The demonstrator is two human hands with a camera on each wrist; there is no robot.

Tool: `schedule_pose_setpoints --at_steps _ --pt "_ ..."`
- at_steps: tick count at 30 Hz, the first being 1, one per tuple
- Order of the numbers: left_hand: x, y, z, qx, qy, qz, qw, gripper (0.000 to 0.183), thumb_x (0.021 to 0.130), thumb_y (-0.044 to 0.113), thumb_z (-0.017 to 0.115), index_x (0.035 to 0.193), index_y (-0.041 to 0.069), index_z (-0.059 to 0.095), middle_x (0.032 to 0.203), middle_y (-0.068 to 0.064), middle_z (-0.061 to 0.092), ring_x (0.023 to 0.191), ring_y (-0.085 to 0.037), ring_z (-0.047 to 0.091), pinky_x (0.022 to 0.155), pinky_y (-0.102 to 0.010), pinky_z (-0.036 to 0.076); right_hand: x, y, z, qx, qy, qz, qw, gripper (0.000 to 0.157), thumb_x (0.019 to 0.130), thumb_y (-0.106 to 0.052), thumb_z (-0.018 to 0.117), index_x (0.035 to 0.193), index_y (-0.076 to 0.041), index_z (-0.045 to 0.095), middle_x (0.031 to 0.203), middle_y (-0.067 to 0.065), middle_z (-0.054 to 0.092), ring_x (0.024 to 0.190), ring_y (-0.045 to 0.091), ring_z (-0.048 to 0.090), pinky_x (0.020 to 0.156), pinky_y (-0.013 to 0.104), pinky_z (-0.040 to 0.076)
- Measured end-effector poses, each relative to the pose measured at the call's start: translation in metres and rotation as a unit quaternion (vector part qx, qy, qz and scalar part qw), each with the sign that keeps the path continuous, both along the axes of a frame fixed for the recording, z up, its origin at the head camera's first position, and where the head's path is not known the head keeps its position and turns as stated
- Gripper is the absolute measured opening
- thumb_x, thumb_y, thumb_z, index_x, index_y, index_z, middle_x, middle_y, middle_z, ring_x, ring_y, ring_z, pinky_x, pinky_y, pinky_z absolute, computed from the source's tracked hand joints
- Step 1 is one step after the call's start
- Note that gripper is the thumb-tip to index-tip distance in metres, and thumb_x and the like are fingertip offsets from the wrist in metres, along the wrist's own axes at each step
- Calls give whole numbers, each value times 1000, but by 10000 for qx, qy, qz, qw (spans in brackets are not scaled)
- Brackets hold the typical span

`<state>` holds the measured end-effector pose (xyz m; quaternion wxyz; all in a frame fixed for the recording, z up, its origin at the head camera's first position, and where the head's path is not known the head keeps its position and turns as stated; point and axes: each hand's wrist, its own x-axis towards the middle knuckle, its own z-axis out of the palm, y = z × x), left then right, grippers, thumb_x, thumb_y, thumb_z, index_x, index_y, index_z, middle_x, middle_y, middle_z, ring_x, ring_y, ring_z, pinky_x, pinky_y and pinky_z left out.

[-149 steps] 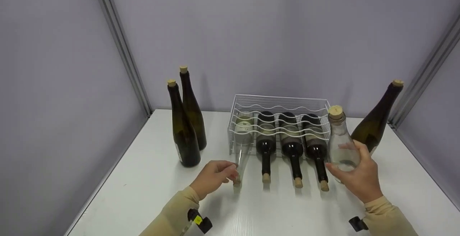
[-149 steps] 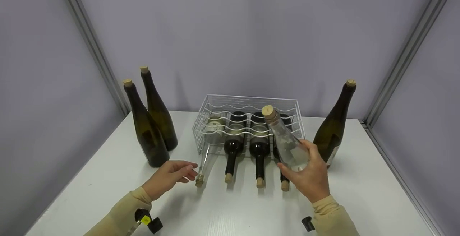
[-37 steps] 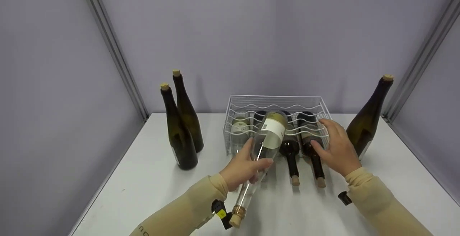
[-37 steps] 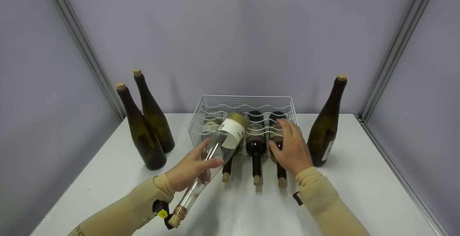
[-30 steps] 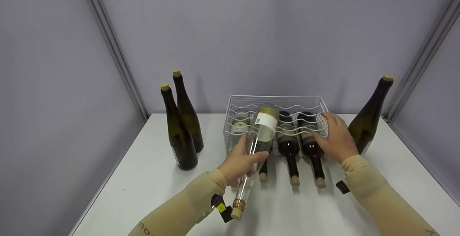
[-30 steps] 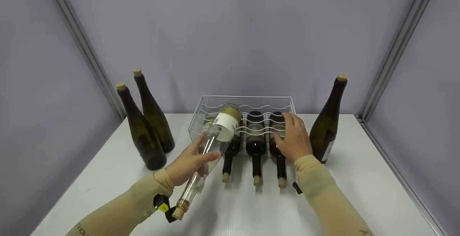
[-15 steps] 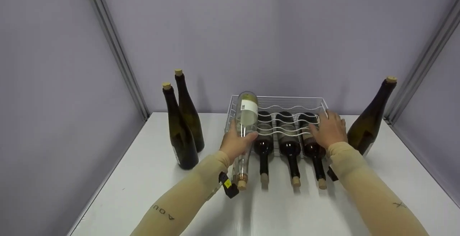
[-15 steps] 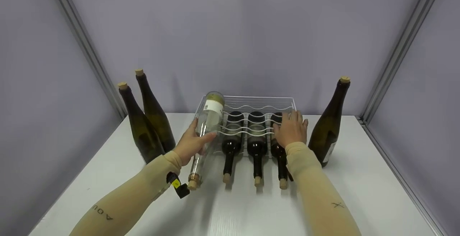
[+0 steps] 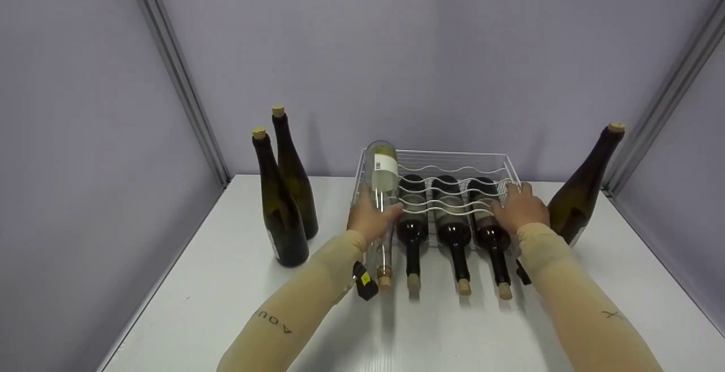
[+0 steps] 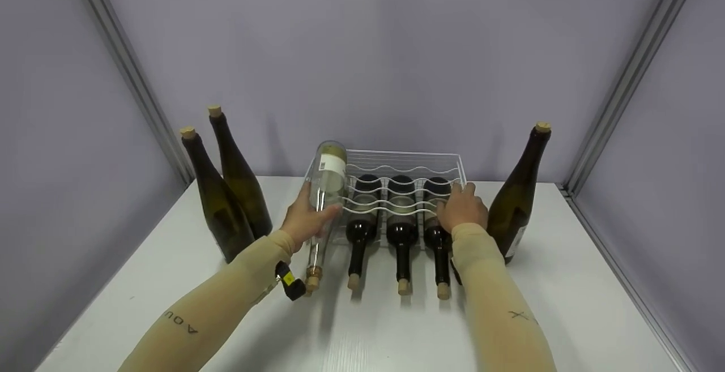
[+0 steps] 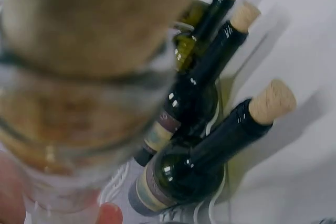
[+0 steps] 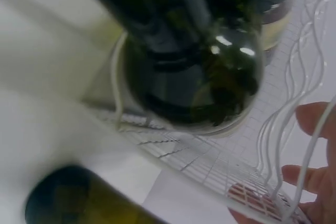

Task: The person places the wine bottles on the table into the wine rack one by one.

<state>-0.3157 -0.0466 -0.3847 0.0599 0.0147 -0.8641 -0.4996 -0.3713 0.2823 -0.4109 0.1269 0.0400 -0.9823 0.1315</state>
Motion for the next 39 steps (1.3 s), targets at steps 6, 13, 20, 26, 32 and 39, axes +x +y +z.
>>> schedule_pose_setpoints --at_steps 6,13,20,26,32,39 --pt "-12 -4 1 -478 56 161 9987 100 84 45 70 154 8 10 141 -24 44 128 -35 45 106 -43 36 4 -6 -7 499 538 32 9973 42 95 -28 47 123 3 54 114 37 41 72 48 55 58 59 48" --pt "-23 -14 -3 -756 169 456 9960 97 83 47 72 153 9 16 131 -22 55 117 -34 55 98 -42 44 5 -13 -13 685 852 81 9940 38 95 -22 44 122 3 56 110 36 43 76 47 53 57 59 48" --pt "-23 -18 -3 -823 45 265 9962 99 83 47 72 153 9 13 132 -22 54 117 -34 55 98 -42 44 5 -12 -15 730 837 99 9938 39 95 -23 41 121 3 56 109 35 42 78 48 53 58 59 48" --pt "-19 -24 -3 -582 -407 -301 9970 113 77 32 78 153 4 -1 132 -22 52 115 -31 53 100 -42 42 6 -11 -15 717 784 82 9943 38 95 -22 43 121 3 56 110 36 42 77 48 53 58 59 47" --pt "-15 -30 -5 -230 -421 -636 9968 117 76 25 79 153 9 -7 137 -22 48 120 -30 50 104 -42 38 4 -13 -14 743 828 94 9938 39 96 -23 43 121 3 56 109 36 42 78 47 53 58 59 47" --pt "2 -40 -11 -441 -18 -681 9967 105 81 24 73 153 3 -1 143 -25 40 127 -34 45 106 -44 35 2 -21 -17 689 839 170 9939 39 96 -23 45 122 4 56 109 35 42 77 46 53 58 58 48"
